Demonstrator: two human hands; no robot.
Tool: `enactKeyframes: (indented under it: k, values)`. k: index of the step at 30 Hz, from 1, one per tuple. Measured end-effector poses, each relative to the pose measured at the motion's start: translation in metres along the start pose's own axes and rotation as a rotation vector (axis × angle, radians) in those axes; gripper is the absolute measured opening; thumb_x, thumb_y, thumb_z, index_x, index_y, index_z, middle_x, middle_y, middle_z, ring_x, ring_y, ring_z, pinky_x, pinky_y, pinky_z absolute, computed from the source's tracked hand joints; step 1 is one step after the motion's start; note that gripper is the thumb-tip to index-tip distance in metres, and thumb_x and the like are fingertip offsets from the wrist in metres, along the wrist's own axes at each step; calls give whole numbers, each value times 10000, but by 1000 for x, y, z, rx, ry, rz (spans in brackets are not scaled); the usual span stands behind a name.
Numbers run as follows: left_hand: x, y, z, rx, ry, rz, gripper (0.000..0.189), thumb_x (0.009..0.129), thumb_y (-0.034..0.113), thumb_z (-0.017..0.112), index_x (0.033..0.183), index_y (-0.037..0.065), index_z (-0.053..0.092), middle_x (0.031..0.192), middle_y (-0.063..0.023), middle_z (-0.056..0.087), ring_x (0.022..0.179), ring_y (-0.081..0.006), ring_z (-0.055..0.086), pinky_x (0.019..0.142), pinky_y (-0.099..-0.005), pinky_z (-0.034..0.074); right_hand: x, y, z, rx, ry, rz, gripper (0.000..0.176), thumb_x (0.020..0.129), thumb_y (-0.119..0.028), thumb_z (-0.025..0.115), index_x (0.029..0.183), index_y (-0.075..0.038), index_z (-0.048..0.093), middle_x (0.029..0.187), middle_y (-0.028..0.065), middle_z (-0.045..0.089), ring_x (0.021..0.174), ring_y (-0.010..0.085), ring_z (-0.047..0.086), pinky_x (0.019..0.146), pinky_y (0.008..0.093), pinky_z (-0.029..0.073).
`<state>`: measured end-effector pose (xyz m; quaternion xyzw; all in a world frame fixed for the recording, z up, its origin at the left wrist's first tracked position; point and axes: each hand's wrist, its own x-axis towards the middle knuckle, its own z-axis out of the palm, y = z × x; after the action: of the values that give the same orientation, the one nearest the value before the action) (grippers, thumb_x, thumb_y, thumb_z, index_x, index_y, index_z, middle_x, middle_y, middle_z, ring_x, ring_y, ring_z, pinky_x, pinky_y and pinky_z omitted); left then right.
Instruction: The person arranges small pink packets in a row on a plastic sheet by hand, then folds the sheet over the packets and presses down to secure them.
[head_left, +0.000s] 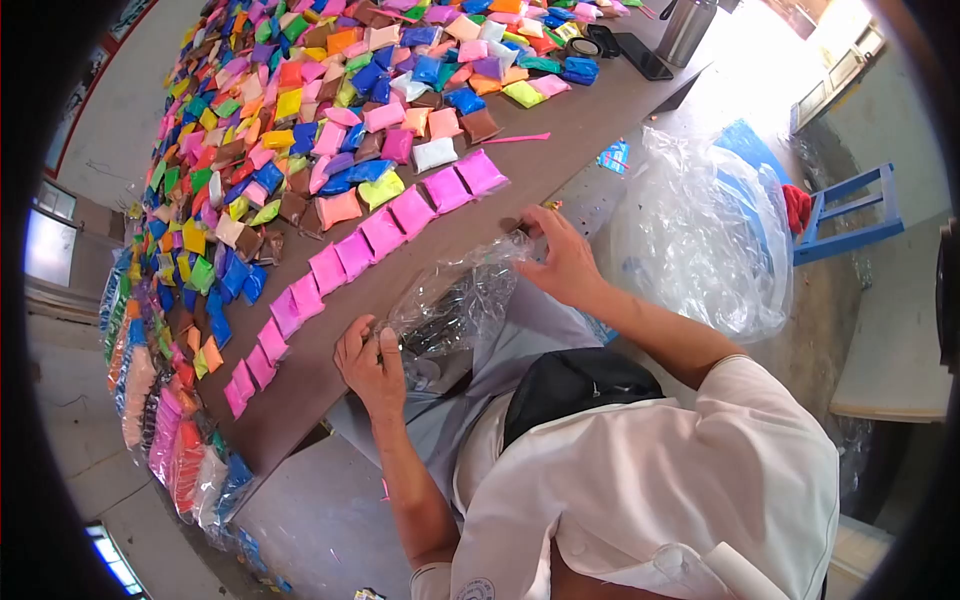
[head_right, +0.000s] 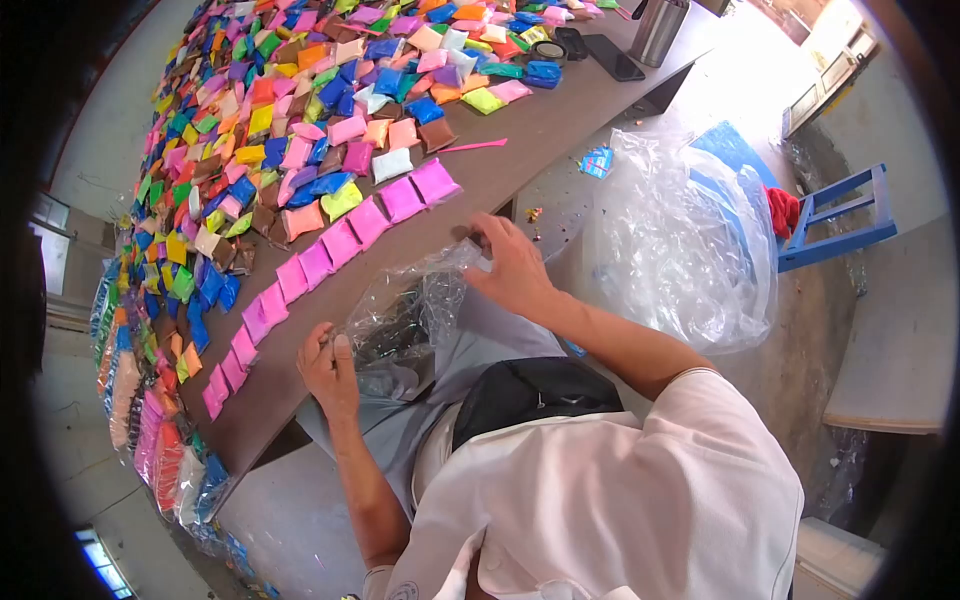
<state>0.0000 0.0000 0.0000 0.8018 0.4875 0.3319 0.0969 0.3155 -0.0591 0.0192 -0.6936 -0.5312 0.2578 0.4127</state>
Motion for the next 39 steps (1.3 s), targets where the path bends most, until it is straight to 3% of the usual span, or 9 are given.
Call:
enactKeyframes:
  k: [2,8,14,20,23,26,29,39]
  values:
    - [1,1,-1,-3,8,6,335,926,285,622,830,-29,691,1167,-80,651,1013,-277,572,950,-426,400,-2,-8,-2,-244,185,-323,750,678,-194,820,1342,-84,489,1322,159,523,1220,381,502,1019,467,435]
    - [5,2,3,10,33,27,346,925,282,625,778,-28,669,1153,-82,655,1006,-276,570,945,-427,403,-6,-21,-9,-249,166,-539,618,668,-216,856,1216,-75,606,1318,148,540,1194,360,520,1011,464,439]
    - [4,3,3,31,37,37,336,918,279,633,787,-28,676,1150,-81,654,1002,-276,571,942,-427,405,-4,-29,-2,-254,163,-569,433,693,-171,836,1090,-97,683,1130,71,628,1039,294,578,887,421,489]
    - [3,4,1,37,36,29,330,916,276,633,796,-27,684,1152,-79,655,1002,-276,572,940,-427,406,5,-17,6,-158,59,-613,298,755,-90,762,1044,-68,694,1011,97,648,982,323,602,843,435,491]
    - [2,3,3,29,50,45,331,918,277,631,810,-30,689,1155,-79,656,1003,-277,572,939,-426,408,8,-13,3,-22,-9,-500,205,822,-72,725,1015,-30,670,928,90,638,883,256,626,770,377,507]
    - [1,5,3,11,60,26,333,924,279,626,818,-30,692,1160,-80,654,1007,-281,571,941,-425,410,6,-7,-2,374,-163,-244,141,900,-112,709,984,-21,641,910,27,620,826,117,578,757,283,480]
    - [1,6,3,5,64,28,331,929,278,621,822,-28,694,1164,-78,651,1008,-283,570,943,-423,412,6,-10,-17,401,-280,-126,143,933,-123,688,985,-8,619,898,-16,587,839,51,529,756,241,451]
    - [2,7,3,37,56,25,331,938,277,612,838,-26,699,1152,-81,652,1010,-288,574,941,-431,415,1,-7,-24,815,-403,40,136,900,-118,710,954,-54,603,876,-39,568,824,40,519,743,228,440]
